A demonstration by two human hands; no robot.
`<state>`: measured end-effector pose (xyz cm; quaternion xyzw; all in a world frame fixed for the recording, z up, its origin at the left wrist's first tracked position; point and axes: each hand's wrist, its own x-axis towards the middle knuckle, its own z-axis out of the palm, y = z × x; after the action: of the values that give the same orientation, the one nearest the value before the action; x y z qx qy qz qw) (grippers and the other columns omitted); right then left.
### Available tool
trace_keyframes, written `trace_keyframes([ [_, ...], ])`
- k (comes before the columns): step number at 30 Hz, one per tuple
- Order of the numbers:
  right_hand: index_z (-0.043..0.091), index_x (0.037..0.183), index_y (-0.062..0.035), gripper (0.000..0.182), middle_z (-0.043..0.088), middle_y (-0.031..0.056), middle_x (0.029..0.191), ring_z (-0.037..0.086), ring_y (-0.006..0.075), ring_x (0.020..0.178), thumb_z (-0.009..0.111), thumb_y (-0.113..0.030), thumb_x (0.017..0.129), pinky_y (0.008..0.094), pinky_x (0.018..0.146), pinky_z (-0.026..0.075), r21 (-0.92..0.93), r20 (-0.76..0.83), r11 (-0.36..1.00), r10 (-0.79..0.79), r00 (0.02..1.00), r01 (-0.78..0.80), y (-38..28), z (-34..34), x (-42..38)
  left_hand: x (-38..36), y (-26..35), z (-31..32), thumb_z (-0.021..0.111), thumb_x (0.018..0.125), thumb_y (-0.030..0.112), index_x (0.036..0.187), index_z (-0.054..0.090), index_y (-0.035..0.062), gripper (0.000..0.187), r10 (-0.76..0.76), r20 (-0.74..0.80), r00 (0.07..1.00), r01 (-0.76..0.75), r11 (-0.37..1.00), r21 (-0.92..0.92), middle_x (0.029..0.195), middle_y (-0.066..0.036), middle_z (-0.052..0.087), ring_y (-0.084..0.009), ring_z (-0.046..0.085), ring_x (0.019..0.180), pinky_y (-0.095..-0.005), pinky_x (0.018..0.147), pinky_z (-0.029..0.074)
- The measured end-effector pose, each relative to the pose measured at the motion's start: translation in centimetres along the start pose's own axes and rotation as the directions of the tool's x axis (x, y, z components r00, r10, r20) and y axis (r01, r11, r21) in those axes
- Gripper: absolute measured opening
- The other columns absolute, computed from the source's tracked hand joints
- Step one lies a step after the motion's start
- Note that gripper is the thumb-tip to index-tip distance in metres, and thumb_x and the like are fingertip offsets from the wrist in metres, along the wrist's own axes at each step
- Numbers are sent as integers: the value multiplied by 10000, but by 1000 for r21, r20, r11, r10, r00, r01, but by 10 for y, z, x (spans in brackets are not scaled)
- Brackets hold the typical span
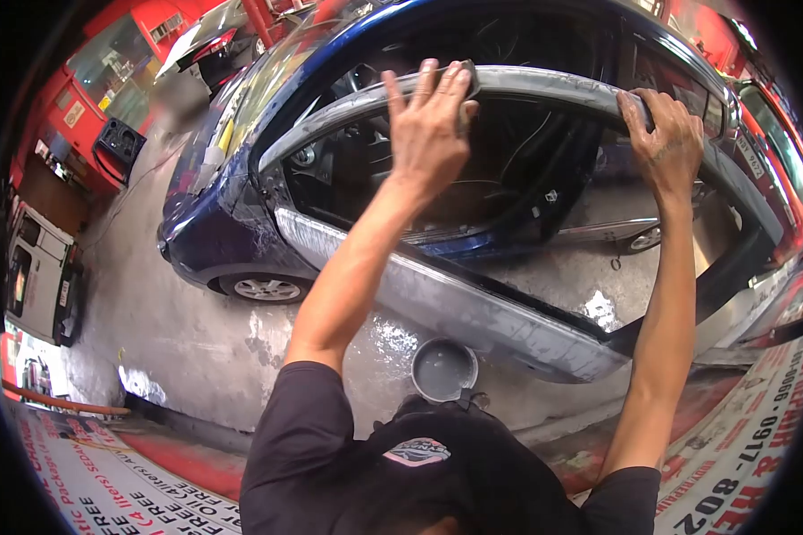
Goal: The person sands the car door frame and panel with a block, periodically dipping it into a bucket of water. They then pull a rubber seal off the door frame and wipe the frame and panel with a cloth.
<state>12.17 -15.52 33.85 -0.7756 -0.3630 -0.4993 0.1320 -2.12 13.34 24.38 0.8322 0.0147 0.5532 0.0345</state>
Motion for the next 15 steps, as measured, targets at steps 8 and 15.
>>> trace_keyframes([
  [8, 797, 1073, -125, 368, 766, 76, 1012, 706, 289, 983, 680, -471, 1025, 438, 905, 474, -45, 61, 998, 45, 997, -43, 0, 0, 2, -5, 4, 12, 573, 1087, 268, 1426, 670, -3, 445, -18, -6, 1000, 19, 998, 54, 1510, -188, 658, -372, 520, 1509, -702, 1308, 83],
  [15, 800, 1078, -127, 378, 767, 70, 1007, 707, 286, 980, 677, -480, 1022, 440, 891, 474, -76, 76, 996, 55, 996, -49, -3, -3, -1, -10, -4, -2, 562, 1092, 256, 1436, 663, -18, 451, -145, 6, 989, 145, 989, 14, 1538, -205, 630, -365, 502, 1525, -704, 1301, 103],
])
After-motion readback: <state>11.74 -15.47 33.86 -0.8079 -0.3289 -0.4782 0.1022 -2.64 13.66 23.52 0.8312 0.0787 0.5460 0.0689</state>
